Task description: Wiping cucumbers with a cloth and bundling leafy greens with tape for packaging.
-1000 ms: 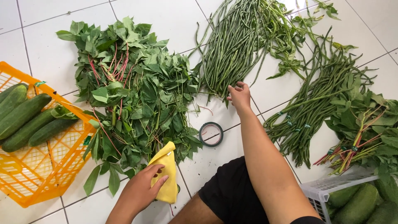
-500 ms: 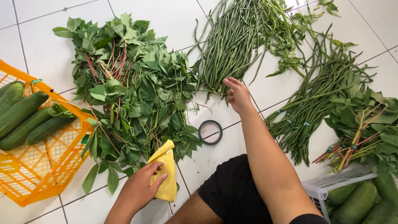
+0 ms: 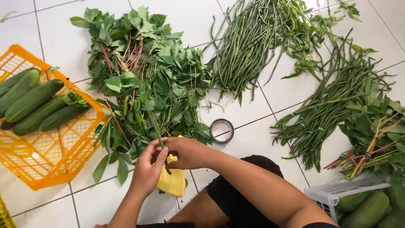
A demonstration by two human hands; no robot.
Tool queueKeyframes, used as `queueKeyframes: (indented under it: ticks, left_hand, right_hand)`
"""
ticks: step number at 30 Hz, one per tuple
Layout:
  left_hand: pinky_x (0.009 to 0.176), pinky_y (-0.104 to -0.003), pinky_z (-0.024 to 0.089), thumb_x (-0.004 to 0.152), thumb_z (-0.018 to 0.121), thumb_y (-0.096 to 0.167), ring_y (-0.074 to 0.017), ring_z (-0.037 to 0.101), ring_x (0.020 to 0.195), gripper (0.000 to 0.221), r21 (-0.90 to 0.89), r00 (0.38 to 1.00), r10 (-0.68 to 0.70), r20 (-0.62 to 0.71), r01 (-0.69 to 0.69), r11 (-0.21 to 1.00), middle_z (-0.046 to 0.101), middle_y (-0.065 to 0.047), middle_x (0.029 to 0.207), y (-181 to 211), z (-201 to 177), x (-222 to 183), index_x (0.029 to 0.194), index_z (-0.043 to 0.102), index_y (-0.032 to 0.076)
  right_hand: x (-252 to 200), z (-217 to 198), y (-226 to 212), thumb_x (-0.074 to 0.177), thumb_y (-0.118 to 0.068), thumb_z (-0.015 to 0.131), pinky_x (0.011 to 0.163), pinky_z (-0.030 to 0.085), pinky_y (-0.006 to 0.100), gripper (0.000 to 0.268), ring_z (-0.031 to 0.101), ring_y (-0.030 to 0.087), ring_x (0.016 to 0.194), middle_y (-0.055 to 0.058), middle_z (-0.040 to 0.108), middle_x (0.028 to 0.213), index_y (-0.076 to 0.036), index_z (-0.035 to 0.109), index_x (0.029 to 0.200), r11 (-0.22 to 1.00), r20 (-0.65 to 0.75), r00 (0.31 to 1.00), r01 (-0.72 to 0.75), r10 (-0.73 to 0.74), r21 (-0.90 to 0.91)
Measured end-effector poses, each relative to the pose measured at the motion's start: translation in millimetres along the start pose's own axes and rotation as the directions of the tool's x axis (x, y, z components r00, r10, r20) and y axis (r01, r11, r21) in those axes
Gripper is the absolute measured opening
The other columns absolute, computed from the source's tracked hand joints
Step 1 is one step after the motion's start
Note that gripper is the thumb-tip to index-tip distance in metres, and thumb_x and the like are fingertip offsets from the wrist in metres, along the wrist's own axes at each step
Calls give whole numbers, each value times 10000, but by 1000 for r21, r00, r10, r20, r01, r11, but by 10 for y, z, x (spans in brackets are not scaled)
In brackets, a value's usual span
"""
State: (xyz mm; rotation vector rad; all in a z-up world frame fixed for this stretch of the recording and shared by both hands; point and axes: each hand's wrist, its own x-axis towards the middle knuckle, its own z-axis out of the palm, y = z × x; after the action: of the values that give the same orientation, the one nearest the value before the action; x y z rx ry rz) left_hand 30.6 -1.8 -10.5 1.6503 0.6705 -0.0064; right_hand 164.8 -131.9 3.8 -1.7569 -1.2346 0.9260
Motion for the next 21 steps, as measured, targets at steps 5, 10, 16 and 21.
queueKeyframes:
  ticks: [5,10,16,21]
  left_hand:
    - [706,-257,502,978,600,176,-127,596,782,314,-33,999,-1,-39,-1,999,665,-38,880,36,-2,2,1258,718,95]
    - [914,-324,616,1011,525,133,-186,744,1010,191,-193,995,-28,-94,9,981,754,-119,1093,-60,-19,40,1097,637,5]
    - [744,-275,469,1036,507,147,-136,557,785,204,-110,995,-61,-75,53,993,618,-49,853,-197,-27,61,1180,628,68]
    - [679,-267,433,1031,524,184,-133,522,723,239,-74,992,-102,-75,96,993,601,-48,798,-246,-27,72,1142,686,49]
  right_hand:
    - [23,-71,38,753,-175,813,637,521,338,290,621,204,721,29,672,943,-87,699,1005,989,41,999,-3,9,-148]
    - [3,-440,201,859,-308,750,729,584,274,332,682,156,823,46,681,1009,-91,767,1110,998,201,978,-56,62,-34]
    - [-16,-1215,1250,995,-223,618,660,595,224,240,693,141,792,74,773,990,-105,722,1177,913,-558,726,-363,402,185]
    - [-295,-1499,1900,973,-237,639,828,557,295,281,657,161,952,74,668,1078,-78,643,1205,806,-752,318,-369,577,463]
